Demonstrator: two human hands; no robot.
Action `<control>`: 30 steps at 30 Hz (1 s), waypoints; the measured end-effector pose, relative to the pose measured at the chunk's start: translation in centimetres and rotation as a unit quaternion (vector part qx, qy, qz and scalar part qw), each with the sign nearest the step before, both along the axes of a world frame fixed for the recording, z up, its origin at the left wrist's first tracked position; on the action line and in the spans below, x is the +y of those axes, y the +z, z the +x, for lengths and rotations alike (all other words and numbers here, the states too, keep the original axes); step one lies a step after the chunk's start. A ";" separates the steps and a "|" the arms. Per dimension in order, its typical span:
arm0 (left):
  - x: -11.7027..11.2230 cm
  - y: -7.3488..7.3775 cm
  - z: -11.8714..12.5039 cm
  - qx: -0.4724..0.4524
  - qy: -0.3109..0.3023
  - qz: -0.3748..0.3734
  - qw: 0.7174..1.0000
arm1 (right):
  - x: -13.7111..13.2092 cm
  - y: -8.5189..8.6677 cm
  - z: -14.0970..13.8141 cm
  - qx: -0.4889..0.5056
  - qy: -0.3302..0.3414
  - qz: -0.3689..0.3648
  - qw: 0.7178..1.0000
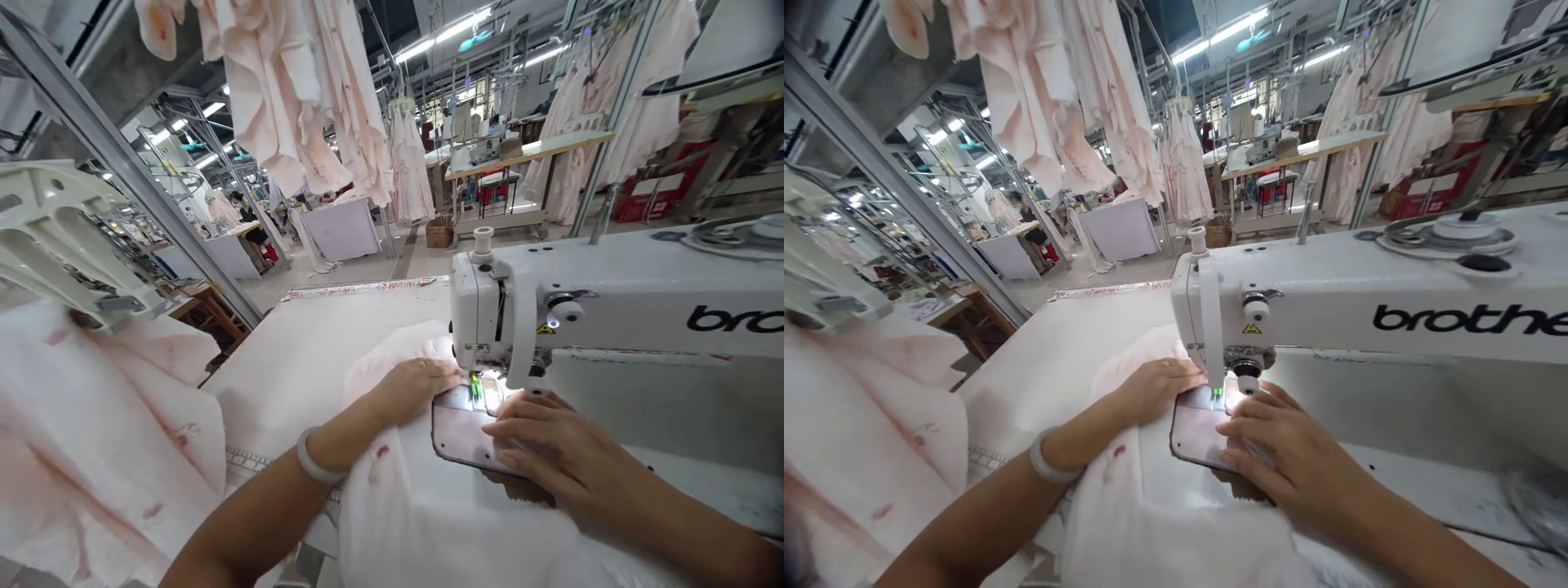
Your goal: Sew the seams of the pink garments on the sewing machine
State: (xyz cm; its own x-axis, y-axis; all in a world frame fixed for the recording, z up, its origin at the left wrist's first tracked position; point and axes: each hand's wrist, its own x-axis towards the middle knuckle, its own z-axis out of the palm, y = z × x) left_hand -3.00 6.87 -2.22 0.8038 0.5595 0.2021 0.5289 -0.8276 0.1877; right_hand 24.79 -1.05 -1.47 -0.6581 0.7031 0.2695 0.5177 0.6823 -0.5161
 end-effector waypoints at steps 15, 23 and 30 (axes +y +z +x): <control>-2.7 5.0 -1.4 0.017 0.091 -0.153 0.984 | -0.1 -0.9 -0.8 0.003 0.127 0.178 0.976; -4.4 6.3 1.9 -0.076 0.124 -0.409 0.901 | -0.6 0.2 0.1 0.038 0.069 0.227 0.971; -4.7 4.0 2.1 -0.183 0.165 -0.486 0.839 | -0.6 -0.3 -0.6 0.028 0.043 0.143 0.988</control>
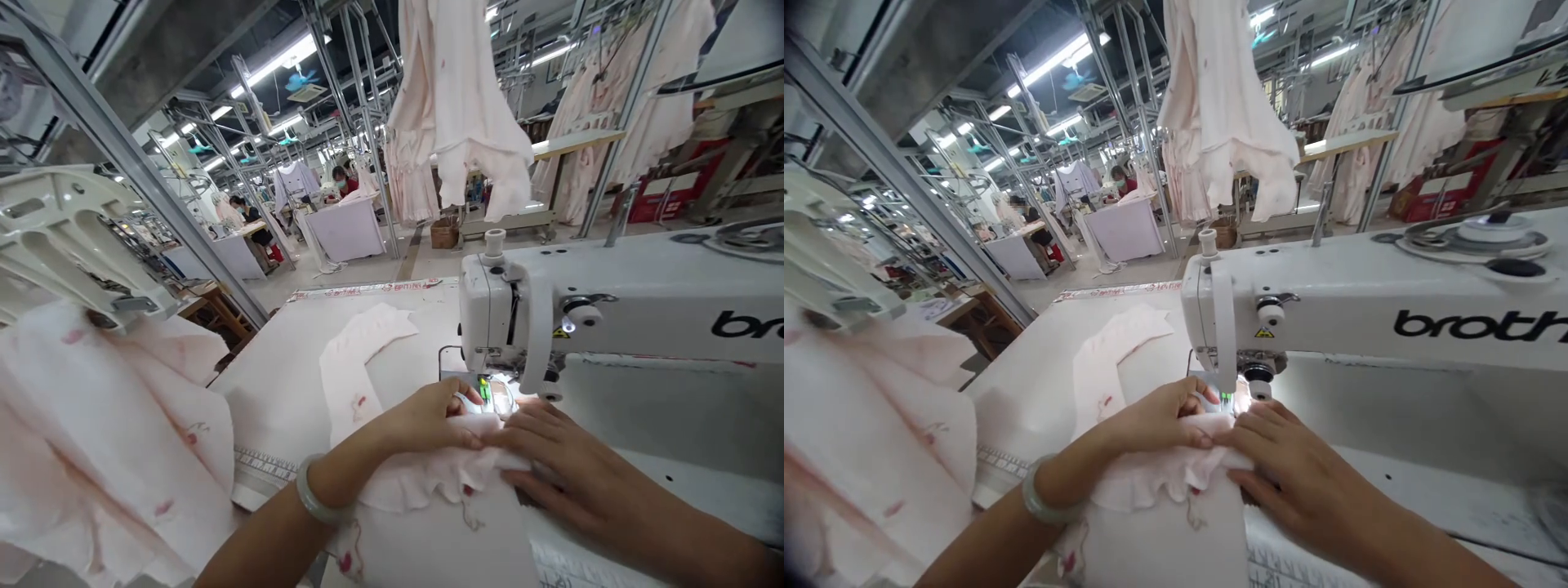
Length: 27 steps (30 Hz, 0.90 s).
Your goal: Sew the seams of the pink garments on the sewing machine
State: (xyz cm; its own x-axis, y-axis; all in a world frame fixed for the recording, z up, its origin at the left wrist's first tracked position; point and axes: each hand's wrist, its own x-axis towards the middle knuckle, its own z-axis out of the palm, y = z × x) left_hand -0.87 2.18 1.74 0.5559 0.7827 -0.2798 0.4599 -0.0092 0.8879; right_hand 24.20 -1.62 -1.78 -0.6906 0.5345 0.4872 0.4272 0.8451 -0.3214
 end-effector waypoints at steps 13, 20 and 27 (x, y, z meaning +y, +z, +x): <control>-1.1 -0.3 1.3 0.042 0.083 0.108 0.990 | -0.5 1.6 -0.1 -0.056 0.138 -0.122 0.981; -1.6 -1.8 2.3 0.167 0.063 0.258 0.950 | 0.1 0.7 -0.6 0.034 0.049 -0.037 0.998; -2.9 -1.7 1.7 0.228 -0.061 0.468 0.852 | 0.9 -0.8 -0.1 -0.011 -0.010 0.087 0.996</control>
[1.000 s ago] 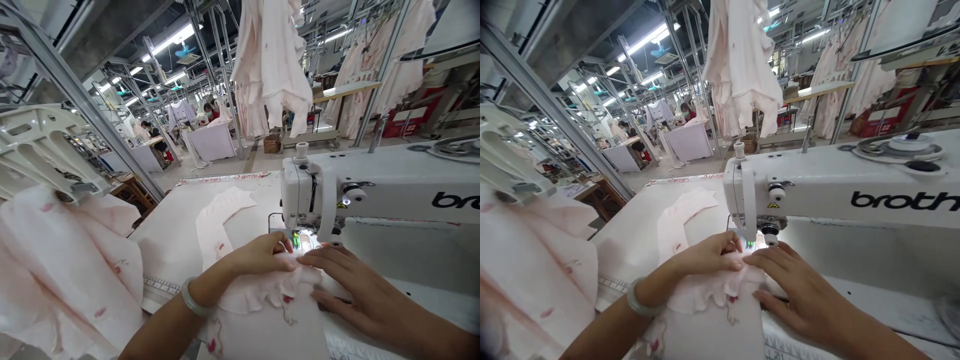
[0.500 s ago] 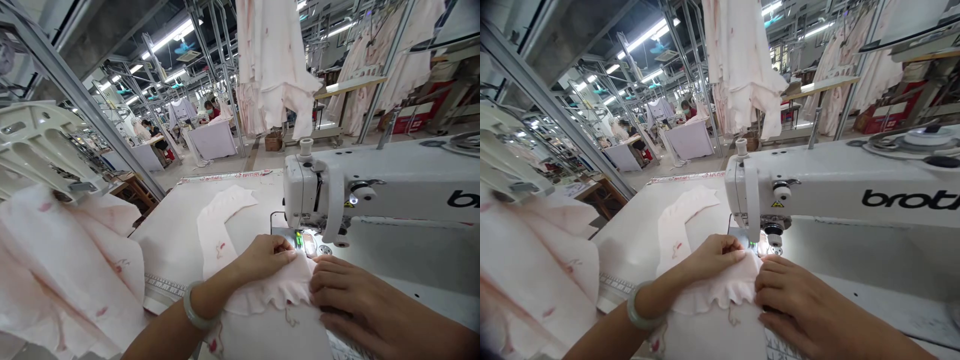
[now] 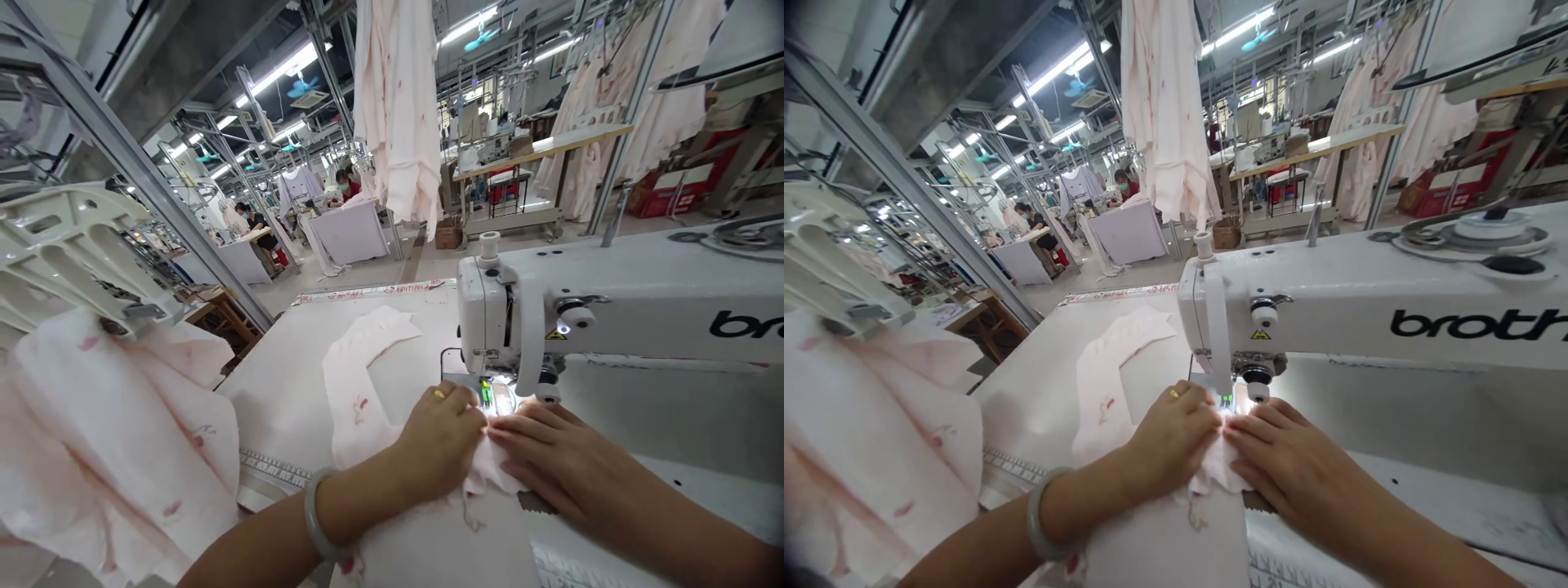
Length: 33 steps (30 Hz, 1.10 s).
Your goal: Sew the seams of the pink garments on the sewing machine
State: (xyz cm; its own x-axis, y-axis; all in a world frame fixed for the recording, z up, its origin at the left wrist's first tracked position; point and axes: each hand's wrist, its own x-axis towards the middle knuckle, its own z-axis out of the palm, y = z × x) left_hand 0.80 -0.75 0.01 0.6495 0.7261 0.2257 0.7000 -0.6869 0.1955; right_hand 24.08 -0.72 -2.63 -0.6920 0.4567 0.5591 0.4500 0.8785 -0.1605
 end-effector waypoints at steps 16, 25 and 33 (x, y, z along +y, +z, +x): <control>2.4 -1.8 -1.5 0.018 -0.100 0.009 0.995 | 0.4 0.0 0.1 -0.010 -0.039 0.041 0.998; 2.5 -1.7 -1.6 0.011 -0.087 -0.008 0.996 | 0.8 -0.5 0.1 -0.016 -0.066 0.014 0.998; 2.9 -1.5 -1.3 0.011 -0.095 -0.018 0.995 | 1.4 -1.0 0.6 -0.019 -0.055 0.035 0.998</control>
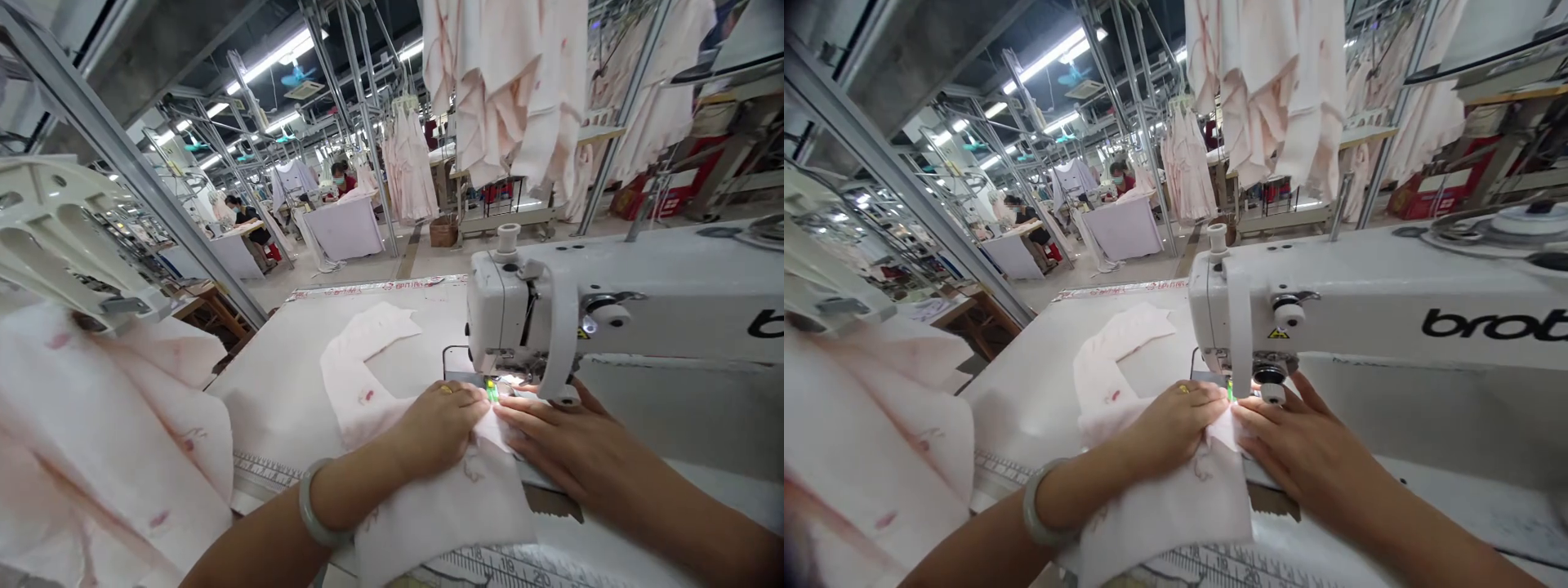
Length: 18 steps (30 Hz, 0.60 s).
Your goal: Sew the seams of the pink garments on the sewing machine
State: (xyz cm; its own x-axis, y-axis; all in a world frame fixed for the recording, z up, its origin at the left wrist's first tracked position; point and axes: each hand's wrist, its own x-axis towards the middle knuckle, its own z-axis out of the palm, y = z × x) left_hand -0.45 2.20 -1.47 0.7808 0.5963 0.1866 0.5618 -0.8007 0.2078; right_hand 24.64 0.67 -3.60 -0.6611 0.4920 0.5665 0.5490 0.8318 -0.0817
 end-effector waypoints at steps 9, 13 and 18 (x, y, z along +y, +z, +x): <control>-0.2 0.5 0.5 0.018 0.029 -0.012 0.999 | -0.9 1.2 -0.1 -0.018 0.037 0.021 0.999; -0.3 1.0 0.6 0.032 0.036 -0.010 0.999 | -1.1 1.6 -0.3 -0.014 0.042 0.039 0.998; -1.1 2.0 -0.2 -0.009 0.000 0.038 0.999 | -1.3 2.0 0.0 -0.017 0.047 0.025 0.998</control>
